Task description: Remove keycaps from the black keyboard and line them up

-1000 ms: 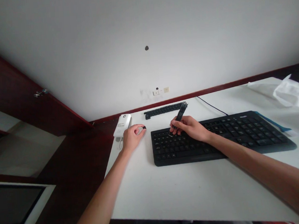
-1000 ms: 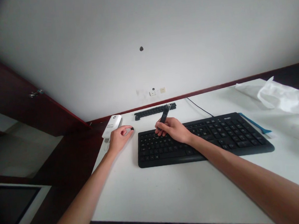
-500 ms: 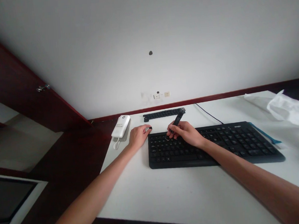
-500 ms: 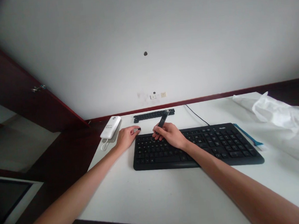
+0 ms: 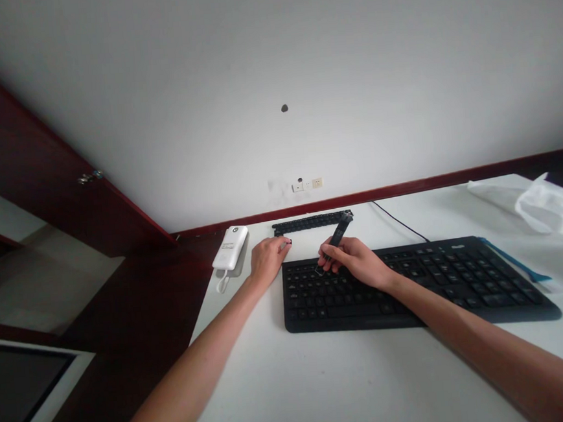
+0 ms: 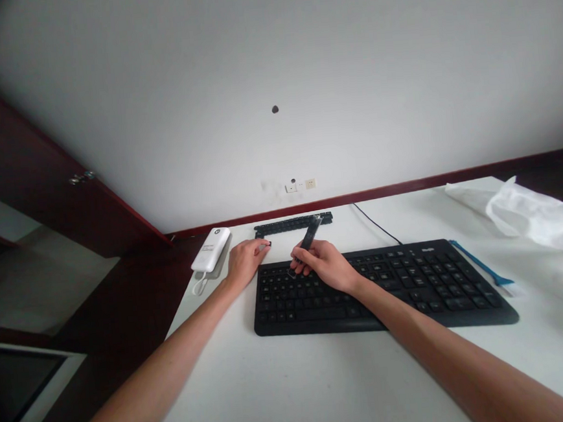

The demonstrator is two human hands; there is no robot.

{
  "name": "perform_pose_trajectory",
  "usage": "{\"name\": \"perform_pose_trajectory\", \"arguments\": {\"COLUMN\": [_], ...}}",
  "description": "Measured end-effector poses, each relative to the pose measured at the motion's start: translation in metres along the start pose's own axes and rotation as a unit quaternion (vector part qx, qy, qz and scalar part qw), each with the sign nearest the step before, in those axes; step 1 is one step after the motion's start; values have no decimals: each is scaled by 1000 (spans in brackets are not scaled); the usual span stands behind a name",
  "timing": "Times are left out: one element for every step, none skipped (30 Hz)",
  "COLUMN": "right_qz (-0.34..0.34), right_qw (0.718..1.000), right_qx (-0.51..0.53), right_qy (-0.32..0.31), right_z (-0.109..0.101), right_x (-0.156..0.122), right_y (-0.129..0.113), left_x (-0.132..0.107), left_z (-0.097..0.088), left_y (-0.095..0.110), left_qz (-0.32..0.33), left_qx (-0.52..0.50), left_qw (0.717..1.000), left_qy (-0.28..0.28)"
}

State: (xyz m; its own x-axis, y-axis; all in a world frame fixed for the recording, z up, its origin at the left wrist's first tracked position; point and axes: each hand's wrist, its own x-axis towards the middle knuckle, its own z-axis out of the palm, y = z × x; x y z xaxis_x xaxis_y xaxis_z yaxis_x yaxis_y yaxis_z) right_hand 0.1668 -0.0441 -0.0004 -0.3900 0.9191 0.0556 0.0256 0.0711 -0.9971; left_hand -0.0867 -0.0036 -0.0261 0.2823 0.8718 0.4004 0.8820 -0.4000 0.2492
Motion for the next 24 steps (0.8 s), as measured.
{"name": "perform_pose_trajectory", "arguments": {"right_qz": [0,1,1,2,2,2,2,1,0,-1,-2,-3,-3,-2,-1,0,1,1,2,3,3,4,4,4], "right_qw": [1000,1000,1000,1000,1000,1000,1000,1000,1000,1000,1000,1000,1000,1000,1000,1000,1000,1000,1000,1000,1000,1000,1000,1000], "right_qx": [0,0,-1,-2,-3,-3,-2,0,1,2,3,4,4,5,5,5,6,6,6,5,5,4,4,4], "right_qy": [-1,-3,-4,-5,-4,-3,-2,-1,-1,-1,-1,-1,0,0,0,0,1,1,1,2,4,5,7,8], "right_z": [0,0,0,0,0,0,0,0,0,0,0,0,0,0,0,0,0,0,0,0,0,0,1,1], "right_x": [0,0,0,0,-1,-1,-1,-1,-1,-1,-1,-1,0,0,0,0,1,1,1,1,1,1,1,1], "right_y": [0,-1,-1,-1,-2,-2,-3,-3,-2,-2,-2,-1,-1,0,0,1,1,1,2,2,1,1,1,1], "left_x": [2,4,6,8,10,12,14,15,16,16,16,16,16,16,17,17,18,18,19,20,21,21,22,22], "left_z": [1,1,2,2,3,3,3,4,4,4,4,4,5,5,6,6,7,8,9,10,11,12,12,13], "left_y": [0,0,0,0,0,0,0,-1,-1,-1,-1,-1,-1,-2,-2,-3,-3,-4,-5,-6,-6,-7,-7,-7], "left_qz": [3,7,12,18,25,31,35,39,41,41,40,39,38,37,37,37,37,35,31,25,19,14,9,5], "left_qx": [7,16,25,34,42,47,50,52,52,52,52,52,51,49,48,46,45,45,46,46,46,46,45,44], "left_qw": [1000,1000,1000,999,999,998,998,998,998,998,998,998,998,998,998,998,998,998,998,998,999,999,999,999], "left_qy": [1,1,0,-2,-4,-6,-6,-6,-4,-4,-2,-1,0,2,4,7,10,13,16,19,21,21,21,20]}}
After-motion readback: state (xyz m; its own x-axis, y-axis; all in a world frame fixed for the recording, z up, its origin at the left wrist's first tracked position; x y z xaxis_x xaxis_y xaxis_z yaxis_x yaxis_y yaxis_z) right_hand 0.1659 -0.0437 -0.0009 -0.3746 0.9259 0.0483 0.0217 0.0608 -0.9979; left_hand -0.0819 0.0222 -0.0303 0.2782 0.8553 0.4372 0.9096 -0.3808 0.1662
